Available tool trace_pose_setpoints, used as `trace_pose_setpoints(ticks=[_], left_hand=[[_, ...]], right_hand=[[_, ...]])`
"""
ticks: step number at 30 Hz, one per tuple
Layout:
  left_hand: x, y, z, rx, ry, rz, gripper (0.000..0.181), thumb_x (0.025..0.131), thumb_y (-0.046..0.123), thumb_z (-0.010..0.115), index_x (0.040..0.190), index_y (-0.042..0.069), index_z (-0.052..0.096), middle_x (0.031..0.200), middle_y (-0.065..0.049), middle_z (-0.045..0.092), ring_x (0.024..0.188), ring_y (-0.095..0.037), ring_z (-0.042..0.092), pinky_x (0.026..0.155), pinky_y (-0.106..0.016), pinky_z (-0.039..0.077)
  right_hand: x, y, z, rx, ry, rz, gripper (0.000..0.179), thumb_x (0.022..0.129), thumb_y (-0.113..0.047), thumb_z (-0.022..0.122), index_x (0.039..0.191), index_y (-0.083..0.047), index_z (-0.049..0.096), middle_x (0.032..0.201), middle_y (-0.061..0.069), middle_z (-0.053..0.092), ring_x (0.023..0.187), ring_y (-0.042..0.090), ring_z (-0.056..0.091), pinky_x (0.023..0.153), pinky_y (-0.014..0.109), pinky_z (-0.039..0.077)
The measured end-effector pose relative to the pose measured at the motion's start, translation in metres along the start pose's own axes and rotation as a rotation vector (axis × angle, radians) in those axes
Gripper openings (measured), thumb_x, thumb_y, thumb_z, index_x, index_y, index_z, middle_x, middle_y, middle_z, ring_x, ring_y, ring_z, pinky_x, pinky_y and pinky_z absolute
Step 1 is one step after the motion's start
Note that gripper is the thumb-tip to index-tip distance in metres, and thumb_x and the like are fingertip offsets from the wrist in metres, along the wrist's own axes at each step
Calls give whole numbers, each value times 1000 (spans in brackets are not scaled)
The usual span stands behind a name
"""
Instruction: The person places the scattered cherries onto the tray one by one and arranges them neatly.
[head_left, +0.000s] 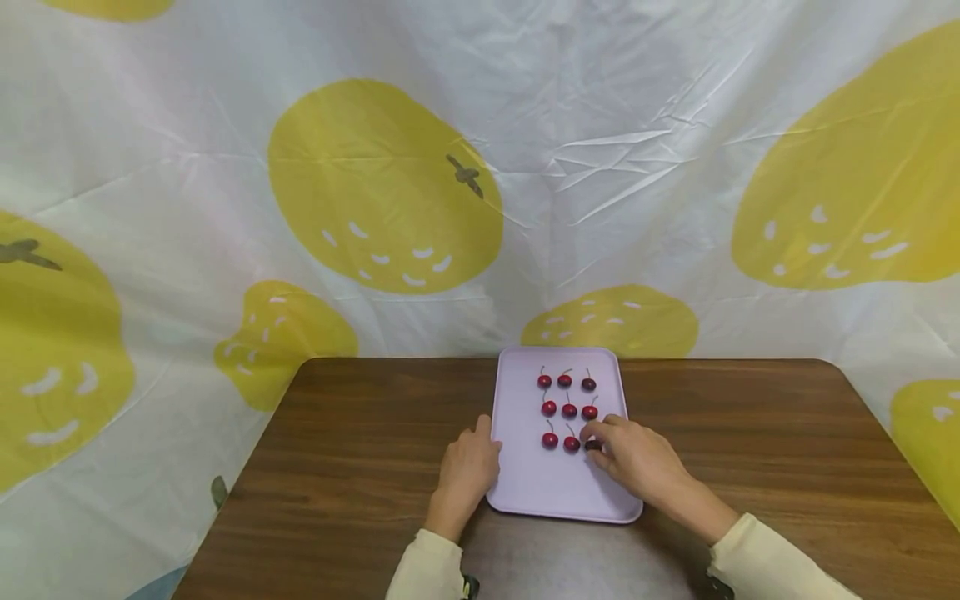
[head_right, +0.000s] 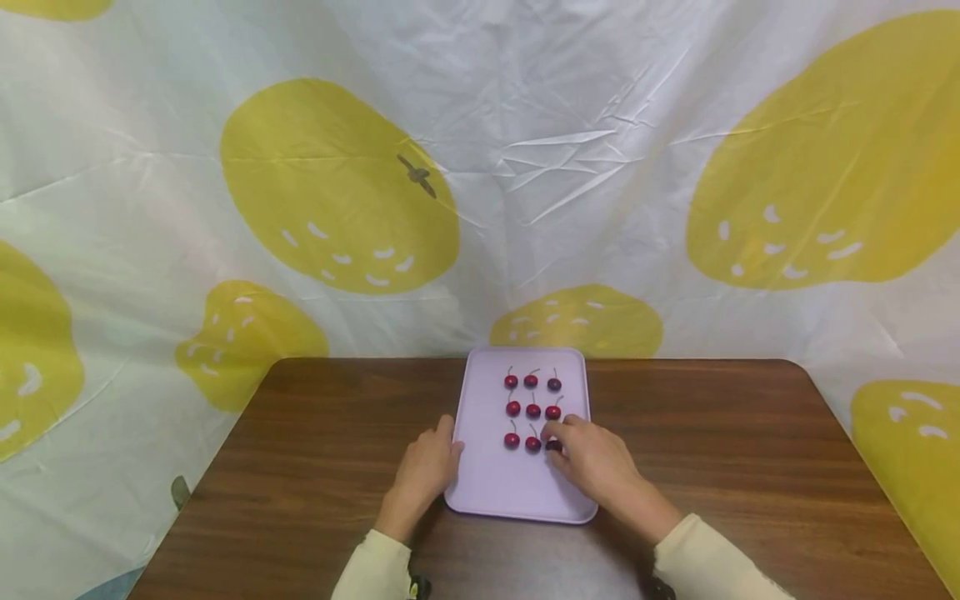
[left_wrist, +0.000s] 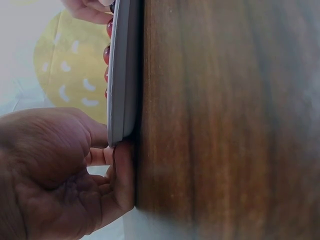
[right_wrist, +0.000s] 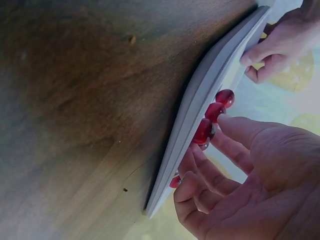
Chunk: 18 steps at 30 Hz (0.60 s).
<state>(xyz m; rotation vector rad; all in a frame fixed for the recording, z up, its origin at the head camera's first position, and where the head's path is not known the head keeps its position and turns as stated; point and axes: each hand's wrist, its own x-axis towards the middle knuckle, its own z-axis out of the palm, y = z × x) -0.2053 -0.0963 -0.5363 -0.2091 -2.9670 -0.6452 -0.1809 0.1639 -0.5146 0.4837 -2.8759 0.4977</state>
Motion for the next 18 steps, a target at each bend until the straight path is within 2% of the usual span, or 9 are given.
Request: trace_pose_setpoints(ticks=[8,13,18], left_hand=[[1,-1,-1,13,10,4,24,100,18,72,107,4,54,86,-24,67,77,-47,71,66,-55,56],[1,-2,0,12,4,-1,24,100,18,71,108,4,53,86,-25,67,77,-48,71,66,-55,56],[1,-4,0,12,-8,-5,24,100,18,71,108,4,53,87,-25,67,77,-48,71,65,-55,56]], right_hand=[[-1,0,-6,18,6,49,27,93,-30,81,118,-21,76,101,2,73,78,18,67,67,45,56],[-4,3,-8,25,43,75,32,95,-34,79,123,-20,76,108,4,72,89,24,73,72,50,59],[-10,6,-12,30,80,97,33,97,-36,76,125,-19,74,114,5,70,101,29,73,76,53,59]])
